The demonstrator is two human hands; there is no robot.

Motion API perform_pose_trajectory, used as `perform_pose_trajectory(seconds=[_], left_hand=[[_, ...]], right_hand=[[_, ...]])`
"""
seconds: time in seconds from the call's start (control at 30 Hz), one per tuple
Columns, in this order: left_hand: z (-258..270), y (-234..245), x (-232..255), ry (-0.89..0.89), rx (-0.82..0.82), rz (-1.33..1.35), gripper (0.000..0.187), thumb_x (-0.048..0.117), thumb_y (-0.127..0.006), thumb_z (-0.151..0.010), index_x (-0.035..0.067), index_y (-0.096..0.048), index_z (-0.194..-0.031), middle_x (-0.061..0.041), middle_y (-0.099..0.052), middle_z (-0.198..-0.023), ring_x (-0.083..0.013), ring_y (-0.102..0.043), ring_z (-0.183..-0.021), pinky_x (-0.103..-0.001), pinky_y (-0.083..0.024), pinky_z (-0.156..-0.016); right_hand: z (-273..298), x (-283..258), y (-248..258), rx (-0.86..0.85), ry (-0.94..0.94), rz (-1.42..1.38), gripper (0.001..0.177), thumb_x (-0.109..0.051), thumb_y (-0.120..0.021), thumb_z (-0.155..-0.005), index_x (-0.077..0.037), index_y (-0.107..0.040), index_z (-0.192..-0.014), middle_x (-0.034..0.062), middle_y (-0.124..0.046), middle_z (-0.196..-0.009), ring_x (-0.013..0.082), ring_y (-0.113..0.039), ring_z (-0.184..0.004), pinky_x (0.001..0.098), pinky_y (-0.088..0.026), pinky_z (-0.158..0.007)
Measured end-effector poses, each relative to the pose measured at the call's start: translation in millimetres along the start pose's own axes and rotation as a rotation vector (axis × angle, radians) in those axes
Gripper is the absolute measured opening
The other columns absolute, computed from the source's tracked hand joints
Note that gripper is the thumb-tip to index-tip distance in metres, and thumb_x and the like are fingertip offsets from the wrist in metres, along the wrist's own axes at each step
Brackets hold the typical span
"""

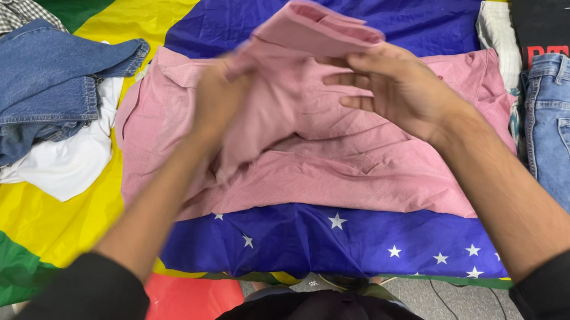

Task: The person folds a pair of light blue jeans and a pink long-sleeved shirt on a Brazilian flag spread on the floor. The jeans are folded into a compact rectangle and placed aside, then the shirt is smoothed, sleeves folded in, and the garment folded into a neat stack.

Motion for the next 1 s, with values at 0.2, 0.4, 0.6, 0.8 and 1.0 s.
perform_pose_trajectory(seconds=[0.2,0.4,0.6,0.8,1.0], left_hand=[[-108,89,-36,-0.047,0.095,0.055,0.019,0.007,-0.064,-0.094,0.002,-0.078,-0.107,-0.003,-0.077,-0.099,-0.0115,-0.069,-0.088,-0.028,-0.055,-0.077],[-132,155,-112,0.304,0.22,0.214,0.02,0.015,-0.063,-0.094,0.005,-0.075,-0.108,-0.004,-0.077,-0.104,-0.0139,-0.073,-0.092,-0.03,-0.059,-0.08],[-75,187,-225,0.699,0.345,0.392,0.026,0.024,-0.061,-0.095,0.012,-0.07,-0.116,-0.001,-0.075,-0.112,-0.0167,-0.074,-0.1,-0.036,-0.062,-0.083],[12,165,-263,1.009,0.37,0.072,0.019,0.014,-0.08,-0.084,0.003,-0.07,-0.096,-0.006,-0.071,-0.084,-0.0165,-0.066,-0.061,-0.035,-0.053,-0.05],[63,122,-215,1.052,0.283,-0.167,0.058,0.022,-0.087,-0.081,-0.014,-0.064,-0.12,-0.018,-0.073,-0.109,-0.0239,-0.073,-0.087,-0.035,-0.059,-0.072]], right_hand=[[-16,14,-2,0.087,-0.06,0.261,0.047,-0.029,-0.058,-0.097,-0.011,-0.056,-0.14,-0.0027,-0.069,-0.131,0.0128,-0.067,-0.112,0.0301,-0.055,-0.092],[31,83,125,0.579,-0.184,0.706,0.031,-0.023,-0.065,-0.1,-0.003,-0.072,-0.122,0.0092,-0.073,-0.11,0.0162,-0.065,-0.096,0.0325,-0.051,-0.081],[100,151,267,0.849,-0.276,0.956,0.028,-0.013,-0.072,-0.093,0.0,-0.073,-0.118,0.01,-0.075,-0.103,0.0187,-0.07,-0.093,0.0341,-0.053,-0.084],[115,197,313,0.873,-0.481,0.671,0.032,-0.014,-0.075,-0.092,-0.001,-0.072,-0.12,0.0117,-0.075,-0.106,0.0205,-0.071,-0.093,0.0328,-0.058,-0.084],[86,199,309,0.851,-0.392,0.717,0.052,-0.016,-0.085,-0.083,-0.003,-0.061,-0.128,0.0044,-0.069,-0.103,0.0144,-0.068,-0.087,0.0287,-0.058,-0.077]])
Point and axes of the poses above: each hand's wrist, its own z-axis away from the middle knuckle, its own y-axis out of the back of the hand, x = y × z, the point moved 2 cm from there along -z, towards the middle knuckle
